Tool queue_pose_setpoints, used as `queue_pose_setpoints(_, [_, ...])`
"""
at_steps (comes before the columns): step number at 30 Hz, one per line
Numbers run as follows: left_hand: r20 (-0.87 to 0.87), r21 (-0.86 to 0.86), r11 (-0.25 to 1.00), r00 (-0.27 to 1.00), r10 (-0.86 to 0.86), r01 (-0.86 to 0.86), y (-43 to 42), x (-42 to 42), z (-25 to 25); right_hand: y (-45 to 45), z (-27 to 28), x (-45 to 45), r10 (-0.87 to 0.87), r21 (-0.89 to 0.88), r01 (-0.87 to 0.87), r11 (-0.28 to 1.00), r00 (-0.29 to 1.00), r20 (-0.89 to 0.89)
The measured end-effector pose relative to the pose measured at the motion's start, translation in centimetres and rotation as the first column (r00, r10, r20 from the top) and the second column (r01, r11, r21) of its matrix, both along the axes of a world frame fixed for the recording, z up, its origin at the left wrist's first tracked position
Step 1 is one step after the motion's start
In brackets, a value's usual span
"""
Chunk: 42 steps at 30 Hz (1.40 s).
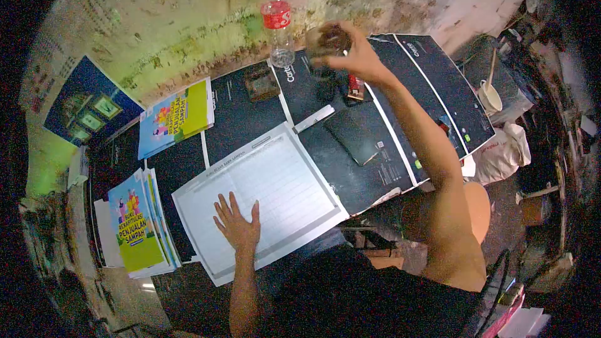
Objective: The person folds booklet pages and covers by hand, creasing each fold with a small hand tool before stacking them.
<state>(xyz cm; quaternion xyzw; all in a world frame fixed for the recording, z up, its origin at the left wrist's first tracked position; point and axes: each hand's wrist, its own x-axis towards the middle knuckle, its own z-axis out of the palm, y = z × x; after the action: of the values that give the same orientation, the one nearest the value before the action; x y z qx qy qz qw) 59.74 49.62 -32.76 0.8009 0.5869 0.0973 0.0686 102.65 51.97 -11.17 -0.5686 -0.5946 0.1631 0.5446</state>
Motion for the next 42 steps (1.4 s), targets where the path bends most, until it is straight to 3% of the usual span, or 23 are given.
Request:
queue_pose_setpoints(2, [0.012, 0.020, 1.000, 1.000, -0.003, 0.002, -0.2, -0.1, -0.1, -3.5, 4.2, -4.3, 0.190, 0.004, -0.190, 0.982, 0.981, 0.050])
queue_pose_setpoints(6, [0.032, 0.066, 0.998, 0.999, -0.013, 0.011, -0.3, -0.2, -0.4, -9.5, 10.2, -11.5, 0.405, 0.002, -0.408, 0.913, 0.905, 0.130])
queue_pose_setpoints(8, [0.047, 0.071, 0.997, 0.999, -0.023, 0.020, -0.5, -0.3, -0.3, -11.4, 13.1, -13.6, 0.538, -0.037, -0.548, 0.835, 0.802, 0.260])
queue_pose_setpoints(10, [0.068, 0.051, 0.998, 0.997, -0.031, 0.028, -0.6, -0.4, -0.2, -13.0, 15.5, -15.3, 0.585, -0.050, -0.616, 0.786, 0.714, 0.385])
queue_pose_setpoints(15, [0.103, 0.014, 1.000, 0.995, -0.009, 0.008, -0.7, -0.3, 0.4, -15.7, 17.9, -18.9, 0.524, 0.053, -0.634, 0.772, 0.681, 0.512])
queue_pose_setpoints(18, [0.112, 0.000, 1.000, 0.994, -0.007, 0.007, -1.0, -0.3, 1.1, -17.1, 18.6, -21.2, 0.429, 0.119, -0.554, 0.824, 0.748, 0.507])
queue_pose_setpoints(20, [0.113, -0.003, 1.000, 0.994, -0.007, 0.007, -1.0, -0.2, 1.5, -19.3, 20.6, -24.1, 0.319, 0.096, -0.388, 0.916, 0.855, 0.409])
queue_pose_setpoints(24, [0.121, 0.001, 1.000, 0.993, -0.009, 0.009, -1.0, -0.2, 1.4, -20.4, 21.4, -25.4, 0.171, 0.184, -0.261, 0.948, 0.901, 0.399])
queue_pose_setpoints(42, [0.127, -0.011, 1.000, 0.992, -0.011, 0.013, -1.1, -0.2, 1.8, -20.6, 20.8, -24.6, 0.039, 0.276, -0.144, 0.950, 0.935, 0.352])
